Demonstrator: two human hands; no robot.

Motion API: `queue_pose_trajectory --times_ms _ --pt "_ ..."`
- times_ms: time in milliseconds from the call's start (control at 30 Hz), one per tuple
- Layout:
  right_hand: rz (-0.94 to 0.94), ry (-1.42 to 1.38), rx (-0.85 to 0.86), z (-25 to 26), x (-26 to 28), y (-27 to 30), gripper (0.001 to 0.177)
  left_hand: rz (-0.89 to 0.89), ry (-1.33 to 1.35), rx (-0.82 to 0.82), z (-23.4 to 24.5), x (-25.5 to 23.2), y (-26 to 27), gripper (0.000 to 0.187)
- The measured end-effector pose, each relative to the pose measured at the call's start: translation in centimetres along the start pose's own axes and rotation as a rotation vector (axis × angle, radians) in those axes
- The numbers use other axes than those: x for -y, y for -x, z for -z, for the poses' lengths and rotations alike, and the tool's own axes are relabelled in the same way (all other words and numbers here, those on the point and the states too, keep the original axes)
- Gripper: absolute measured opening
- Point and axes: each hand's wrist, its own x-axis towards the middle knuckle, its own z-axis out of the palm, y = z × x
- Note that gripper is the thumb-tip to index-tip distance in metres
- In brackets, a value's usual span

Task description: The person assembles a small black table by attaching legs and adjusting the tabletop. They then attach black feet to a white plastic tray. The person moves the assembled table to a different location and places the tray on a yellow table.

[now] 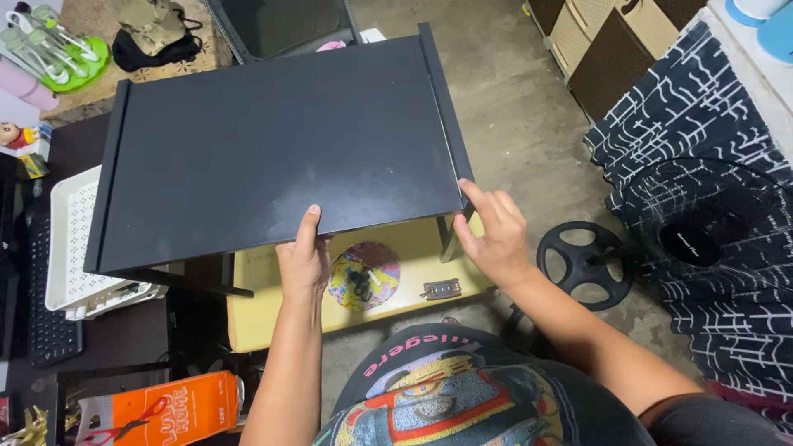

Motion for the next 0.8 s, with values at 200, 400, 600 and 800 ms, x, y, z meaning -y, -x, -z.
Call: queue_pose_trajectory --times_ms 200,400,600,800 --pt "-0.041 0.069 0.036 -0.1 0.5 -0.2 0.044 0.019 -0.009 -0.021 0.5 0.2 -0.6 0.032" --pt "-0.028 0.104 0.076 0.3 0.8 -0.8 0.045 0.033 0.020 -0.038 1.0 0.6 -1.0 0.032" --pt "-0.117 0.113 0.208 2.3 1.8 -2.3 0.088 0.019 -0.010 -0.020 1.0 0.9 -1.1 0.024" --pt "-0.031 0.017 0.219 3.6 1.9 -6.9 0.079 0.022 -0.005 -0.031 0.8 0.9 -1.0 0.027"
